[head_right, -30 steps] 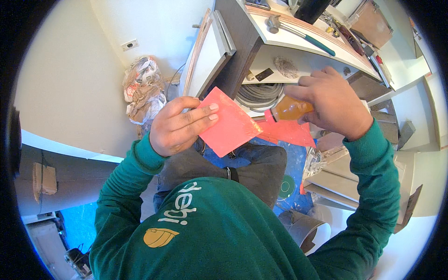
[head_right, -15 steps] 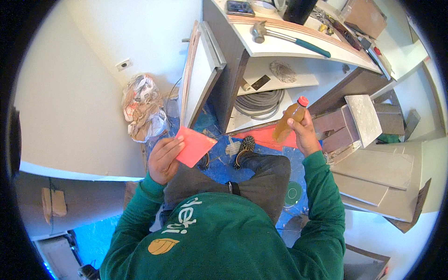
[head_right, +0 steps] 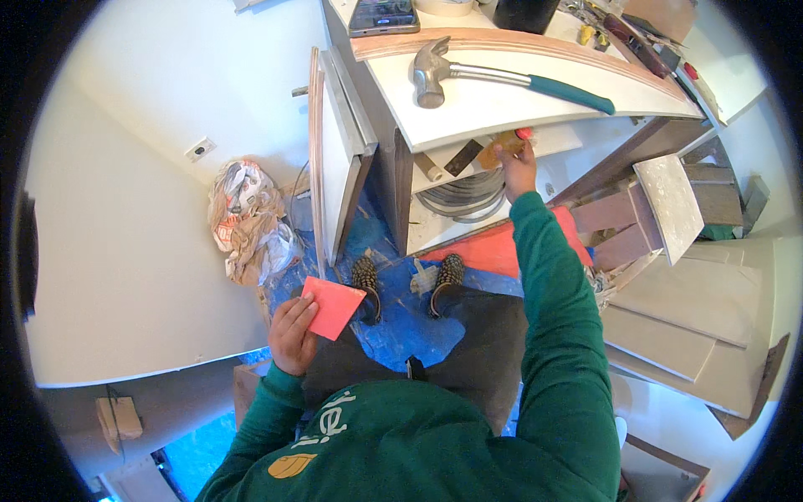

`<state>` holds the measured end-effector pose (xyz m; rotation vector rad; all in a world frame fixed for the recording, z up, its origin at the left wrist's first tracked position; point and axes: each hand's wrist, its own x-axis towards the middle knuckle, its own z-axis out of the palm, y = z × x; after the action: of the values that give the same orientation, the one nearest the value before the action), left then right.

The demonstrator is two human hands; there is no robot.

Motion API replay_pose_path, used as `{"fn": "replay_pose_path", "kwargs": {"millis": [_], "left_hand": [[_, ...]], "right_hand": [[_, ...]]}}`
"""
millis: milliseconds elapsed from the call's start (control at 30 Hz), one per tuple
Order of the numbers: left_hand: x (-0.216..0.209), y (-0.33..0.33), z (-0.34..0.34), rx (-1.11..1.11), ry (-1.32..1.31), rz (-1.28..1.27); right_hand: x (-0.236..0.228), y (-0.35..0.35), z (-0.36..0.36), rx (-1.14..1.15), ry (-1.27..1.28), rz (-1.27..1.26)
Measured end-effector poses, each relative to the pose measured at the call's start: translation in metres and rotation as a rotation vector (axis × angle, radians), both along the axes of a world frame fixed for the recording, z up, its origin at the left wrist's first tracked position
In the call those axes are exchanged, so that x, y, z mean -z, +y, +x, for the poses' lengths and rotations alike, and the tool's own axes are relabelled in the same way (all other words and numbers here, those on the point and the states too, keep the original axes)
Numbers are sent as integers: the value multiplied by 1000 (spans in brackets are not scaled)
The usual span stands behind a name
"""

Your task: The person assembles a cabinet by attaching a wooden trim piece to the edge of a cabinet door. They use a hammer and a small block to tap the trim into place, then apply a liquid from a bottle onto a pink pad and rub it along the trim edge.

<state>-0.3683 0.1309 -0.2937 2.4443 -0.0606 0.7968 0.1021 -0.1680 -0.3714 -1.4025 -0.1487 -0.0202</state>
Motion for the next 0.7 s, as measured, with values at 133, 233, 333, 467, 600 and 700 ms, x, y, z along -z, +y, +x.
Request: {"fn": "replay_pose_path", "kwargs": {"millis": [133,233,333,467,600,700], "left_hand": [[8,5,15,-4,54,-6],[10,8,26,2,91,-36],[13,10,32,3,106,-67],[18,14,40,24,100,-84],[19,18,46,24,78,-75],[17,20,46,20,63,-79]], "right_hand": [[15,64,31,21,99,216],[20,85,45,29,150,287],[22,96,57,29,171,304],[22,95,67,22,191,293],[22,95,70,18,207,284],[19,95,73,16,211,278]]}}
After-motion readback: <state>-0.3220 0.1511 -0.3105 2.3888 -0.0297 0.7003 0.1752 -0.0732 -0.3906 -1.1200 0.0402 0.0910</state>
